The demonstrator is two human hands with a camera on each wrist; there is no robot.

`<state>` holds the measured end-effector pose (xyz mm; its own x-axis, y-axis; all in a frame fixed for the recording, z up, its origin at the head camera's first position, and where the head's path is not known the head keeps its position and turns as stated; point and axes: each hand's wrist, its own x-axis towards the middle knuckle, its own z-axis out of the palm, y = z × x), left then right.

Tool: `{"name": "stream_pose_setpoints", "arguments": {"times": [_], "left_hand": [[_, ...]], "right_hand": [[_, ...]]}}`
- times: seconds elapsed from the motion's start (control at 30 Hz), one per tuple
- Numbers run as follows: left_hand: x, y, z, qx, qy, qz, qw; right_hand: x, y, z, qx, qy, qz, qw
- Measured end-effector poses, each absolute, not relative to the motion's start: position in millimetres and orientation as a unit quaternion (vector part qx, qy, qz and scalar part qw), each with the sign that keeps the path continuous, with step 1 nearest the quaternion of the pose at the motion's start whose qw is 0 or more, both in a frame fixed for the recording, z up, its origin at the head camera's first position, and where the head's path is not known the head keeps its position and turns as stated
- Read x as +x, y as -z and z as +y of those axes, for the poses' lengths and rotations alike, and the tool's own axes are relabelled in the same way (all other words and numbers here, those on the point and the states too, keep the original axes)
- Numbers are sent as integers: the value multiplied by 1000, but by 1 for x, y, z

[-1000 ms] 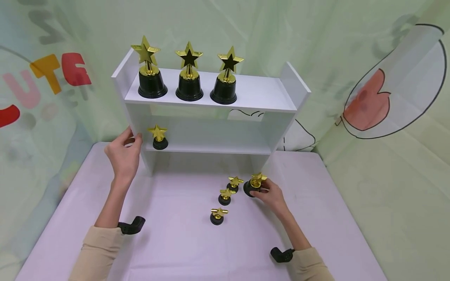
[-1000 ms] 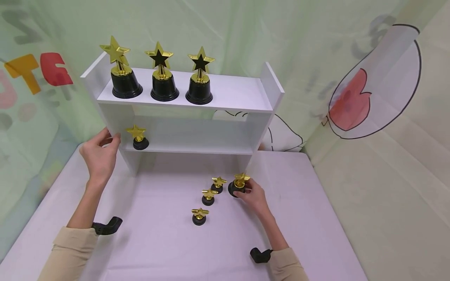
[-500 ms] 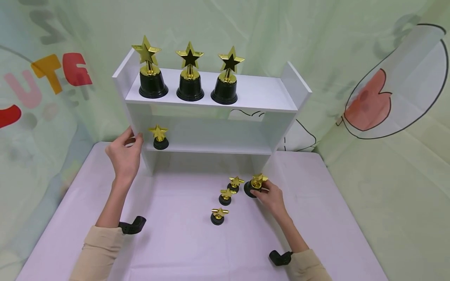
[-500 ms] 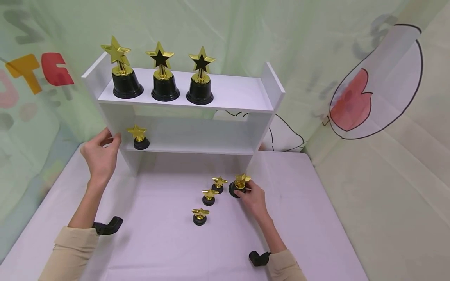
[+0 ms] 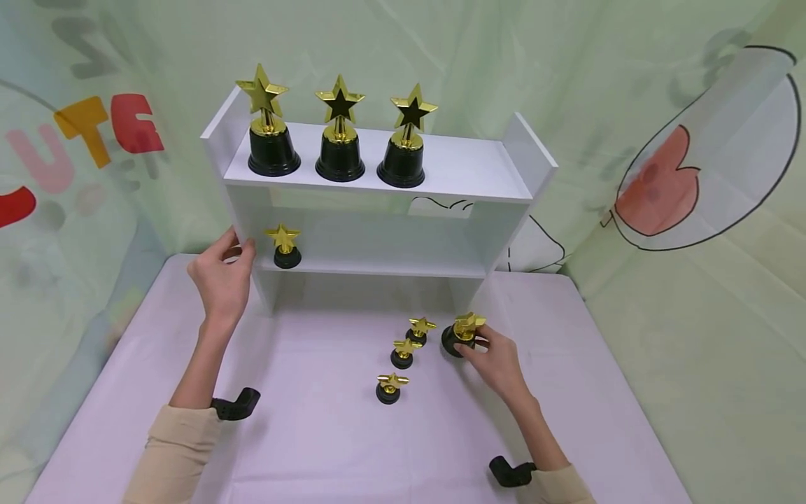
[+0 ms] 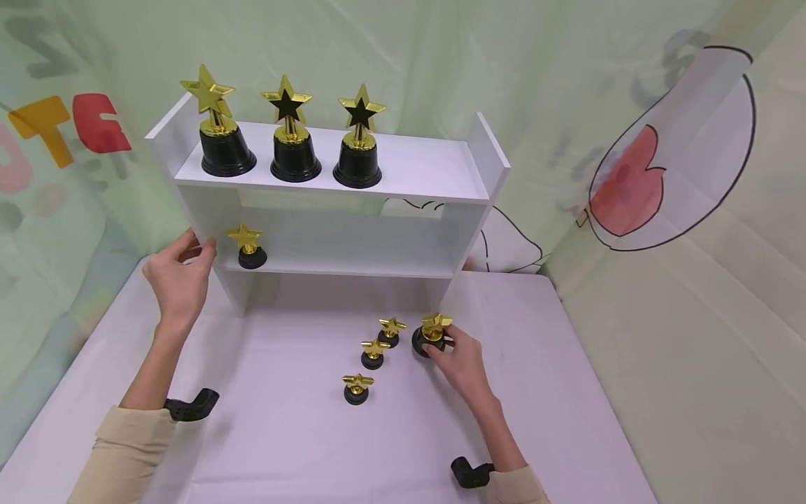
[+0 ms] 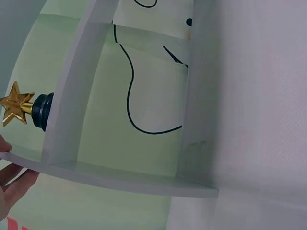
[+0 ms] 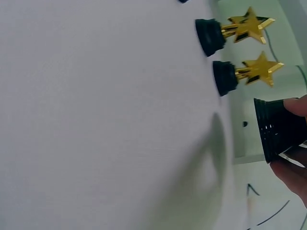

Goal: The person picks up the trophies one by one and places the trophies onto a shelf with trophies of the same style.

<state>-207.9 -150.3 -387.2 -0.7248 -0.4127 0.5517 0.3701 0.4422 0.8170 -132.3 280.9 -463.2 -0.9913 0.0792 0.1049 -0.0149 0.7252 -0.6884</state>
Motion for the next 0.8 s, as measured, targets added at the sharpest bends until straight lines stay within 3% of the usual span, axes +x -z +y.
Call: {"name": "stream_pose_setpoints", "arguments": {"times": [0.43, 0.8], "left_hand": [[-208, 387, -150, 18, 525, -766, 370], [-208, 387, -150, 22, 523, -768, 370]], "right_hand": [[-117, 404, 271, 54, -344, -927, 137], [-117, 340, 261, 143, -329, -904, 235]]}}
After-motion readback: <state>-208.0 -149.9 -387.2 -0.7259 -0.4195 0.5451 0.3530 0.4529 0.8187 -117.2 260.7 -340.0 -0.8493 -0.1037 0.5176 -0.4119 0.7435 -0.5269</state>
